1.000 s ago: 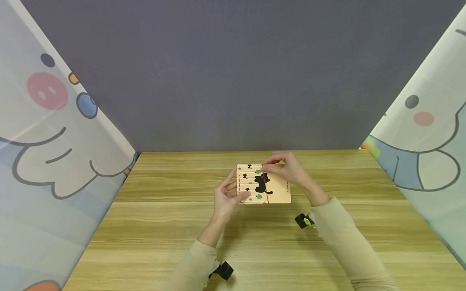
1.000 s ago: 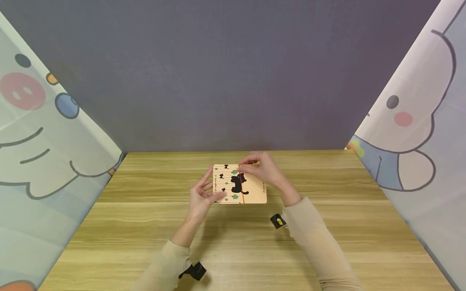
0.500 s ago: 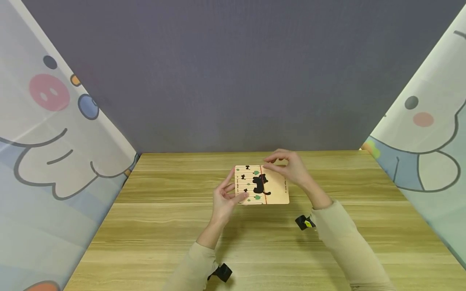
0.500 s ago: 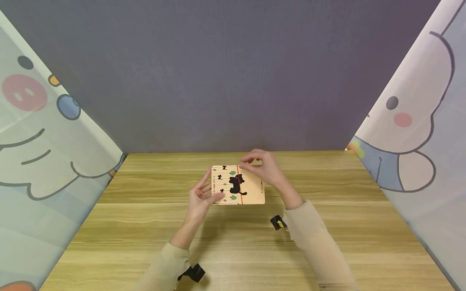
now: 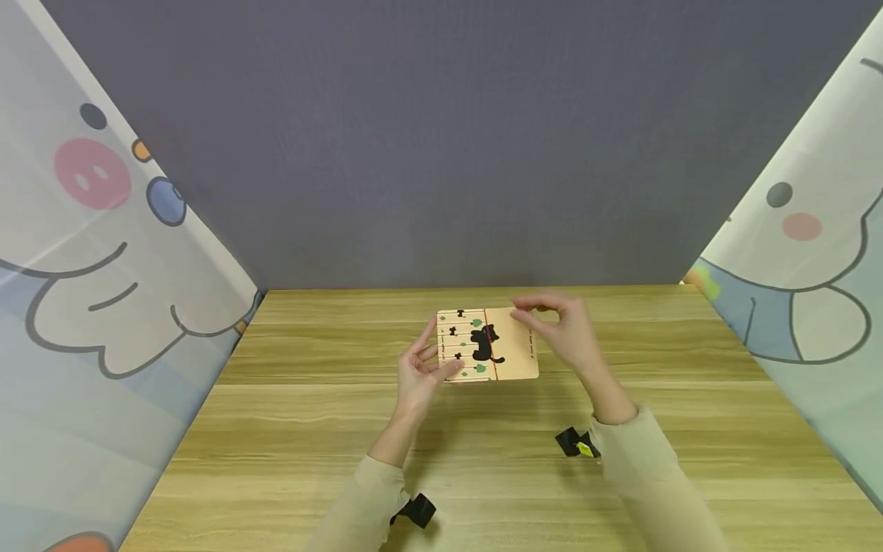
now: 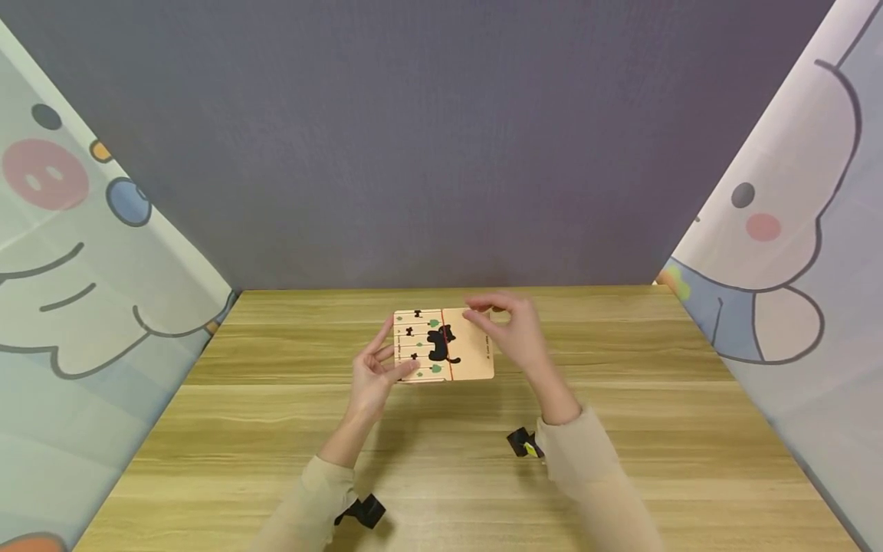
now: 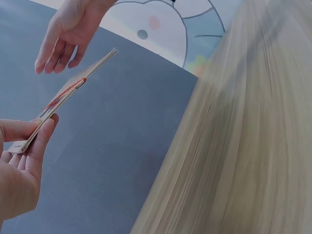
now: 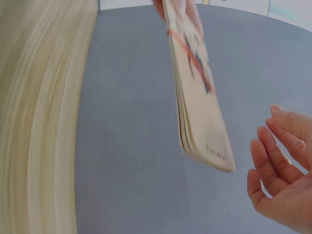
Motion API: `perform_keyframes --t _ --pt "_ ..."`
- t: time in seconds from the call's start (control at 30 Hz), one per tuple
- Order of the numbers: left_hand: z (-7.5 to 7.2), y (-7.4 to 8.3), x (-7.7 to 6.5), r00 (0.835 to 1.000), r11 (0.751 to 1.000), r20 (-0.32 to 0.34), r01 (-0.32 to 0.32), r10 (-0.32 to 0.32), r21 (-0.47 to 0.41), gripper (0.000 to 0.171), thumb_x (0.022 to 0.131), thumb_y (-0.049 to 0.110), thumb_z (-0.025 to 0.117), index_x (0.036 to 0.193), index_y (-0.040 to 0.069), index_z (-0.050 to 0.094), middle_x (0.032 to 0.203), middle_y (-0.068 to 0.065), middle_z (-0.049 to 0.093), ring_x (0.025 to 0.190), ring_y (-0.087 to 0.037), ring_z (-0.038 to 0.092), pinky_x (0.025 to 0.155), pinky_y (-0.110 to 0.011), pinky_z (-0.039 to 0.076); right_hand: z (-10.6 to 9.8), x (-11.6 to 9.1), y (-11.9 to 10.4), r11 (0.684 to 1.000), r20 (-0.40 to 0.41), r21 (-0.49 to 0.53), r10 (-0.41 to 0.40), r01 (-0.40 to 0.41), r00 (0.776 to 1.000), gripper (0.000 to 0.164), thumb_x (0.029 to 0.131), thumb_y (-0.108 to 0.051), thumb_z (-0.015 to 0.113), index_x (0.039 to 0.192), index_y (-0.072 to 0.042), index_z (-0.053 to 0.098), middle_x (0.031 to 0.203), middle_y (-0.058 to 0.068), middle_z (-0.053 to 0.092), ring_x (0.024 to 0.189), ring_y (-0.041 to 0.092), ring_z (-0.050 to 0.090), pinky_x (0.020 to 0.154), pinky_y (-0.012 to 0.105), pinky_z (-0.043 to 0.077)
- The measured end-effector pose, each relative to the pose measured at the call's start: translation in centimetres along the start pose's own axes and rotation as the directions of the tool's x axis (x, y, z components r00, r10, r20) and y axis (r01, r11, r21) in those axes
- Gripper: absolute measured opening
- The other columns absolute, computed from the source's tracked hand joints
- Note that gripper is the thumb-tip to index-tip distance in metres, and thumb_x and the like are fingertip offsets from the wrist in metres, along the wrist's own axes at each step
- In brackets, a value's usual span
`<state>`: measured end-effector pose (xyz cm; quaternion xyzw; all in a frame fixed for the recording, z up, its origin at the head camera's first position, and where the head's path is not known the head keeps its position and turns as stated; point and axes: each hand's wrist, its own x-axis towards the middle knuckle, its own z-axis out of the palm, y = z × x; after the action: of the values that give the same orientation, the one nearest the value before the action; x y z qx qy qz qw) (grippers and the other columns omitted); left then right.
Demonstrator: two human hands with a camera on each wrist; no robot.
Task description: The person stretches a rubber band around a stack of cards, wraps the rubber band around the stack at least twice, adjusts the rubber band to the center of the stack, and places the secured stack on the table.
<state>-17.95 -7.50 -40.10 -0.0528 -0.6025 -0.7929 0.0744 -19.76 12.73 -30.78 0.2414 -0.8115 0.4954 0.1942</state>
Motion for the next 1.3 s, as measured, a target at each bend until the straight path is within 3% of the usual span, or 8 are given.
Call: perform_keyframes --t 0.2,0.43,0.53,0.6,0.77,0.93,1.13,1.3 --pt "-0.2 0.1 0.3 1.000 1.000 -0.008 0.001 -0.001 0.012 0.081 0.065 -0.016 0.066 0.134 0.019 0.040 0.133 -0.019 0.038 0.042 -0.005 0.050 0.059 -0.022 0.055 0.9 -1.4 1.0 0.984 -0.094 0.177 0.040 -0.023 0.995 0.015 0.074 0.009 0.064 0.090 0.010 0.064 0.087 0.021 0.064 0.076 0.007 0.056 0.070 0.022 0.050" --pt "-0.5 0.5 0.8 1.000 1.000 -0.024 0.003 -0.004 -0.020 0.079 0.067 -0.017 0.065 0.133 0.020 0.041 0.132 -0.017 0.041 0.046 -0.007 0.055 0.059 -0.023 0.055 2.5 -3.8 2.7 0.915 -0.144 0.401 0.108 -0.041 0.984 0.017 0.078 0.003 0.064 0.092 0.012 0.062 0.089 0.014 0.065 0.075 0.012 0.060 0.064 0.017 0.052" --pt "-0.6 0.7 1.0 1.000 0.999 -0.029 -0.001 0.000 -0.035 0.079 0.067 -0.017 0.064 0.132 0.022 0.042 0.130 -0.018 0.043 0.047 -0.008 0.056 0.058 -0.022 0.055 3.7 -5.1 5.0 0.865 -0.144 0.501 0.116 -0.028 0.983 0.018 0.079 0.001 0.064 0.095 0.009 0.063 0.091 0.016 0.064 0.077 0.019 0.061 0.066 0.022 0.053" --pt "-0.7 0.8 1.1 0.999 0.999 -0.034 -0.005 0.004 -0.032 0.079 0.067 -0.017 0.064 0.132 0.022 0.042 0.126 -0.019 0.047 0.046 -0.008 0.056 0.056 -0.021 0.055 4.8 -6.1 8.4 0.843 -0.148 0.538 0.104 -0.008 0.984 0.020 0.079 0.003 0.062 0.098 0.007 0.063 0.093 0.017 0.064 0.077 0.022 0.061 0.065 0.024 0.054" --pt "-0.8 1.1 1.4 0.999 1.000 -0.039 -0.011 0.010 -0.020 0.079 0.068 -0.017 0.065 0.132 0.023 0.042 0.125 -0.018 0.048 0.043 -0.007 0.053 0.054 -0.020 0.054 7.6 -8.7 15.6 0.837 -0.152 0.542 0.188 -0.077 0.970 0.023 0.081 -0.001 0.062 0.103 0.003 0.063 0.096 0.020 0.062 0.079 0.030 0.061 0.069 0.032 0.055" --pt "-0.7 2.0 1.5 0.999 1.000 -0.037 -0.003 0.003 -0.019 0.079 0.068 -0.017 0.064 0.133 0.020 0.040 0.130 -0.017 0.044 0.040 -0.004 0.048 0.054 -0.017 0.053 8.7 -10.1 15.3 0.779 -0.094 0.595 0.309 -0.196 0.946 0.023 0.082 -0.008 0.063 0.102 0.004 0.062 0.093 0.023 0.062 0.078 0.033 0.060 0.069 0.037 0.054" --pt "-0.6 2.1 1.6 0.999 1.000 -0.033 -0.005 0.004 -0.031 0.079 0.068 -0.018 0.064 0.134 0.019 0.040 0.118 -0.022 0.052 0.040 -0.006 0.050 0.055 -0.020 0.054 8.4 -10.4 11.6 0.696 0.014 0.682 0.293 -0.224 0.956 0.019 0.085 -0.005 0.058 0.099 0.007 0.062 0.085 0.018 0.064 0.075 0.022 0.062 0.066 0.032 0.055" --pt "-0.7 1.7 1.7 0.999 0.999 -0.033 -0.026 0.025 -0.048 0.079 0.067 -0.017 0.065 0.132 0.023 0.043 0.114 -0.023 0.055 0.044 -0.008 0.055 0.056 -0.023 0.056 9.1 -10.4 12.9 0.608 0.085 0.716 0.413 -0.344 0.907 0.024 0.085 -0.010 0.059 0.103 0.007 0.060 0.091 0.021 0.063 0.078 0.023 0.062 0.068 0.032 0.056"
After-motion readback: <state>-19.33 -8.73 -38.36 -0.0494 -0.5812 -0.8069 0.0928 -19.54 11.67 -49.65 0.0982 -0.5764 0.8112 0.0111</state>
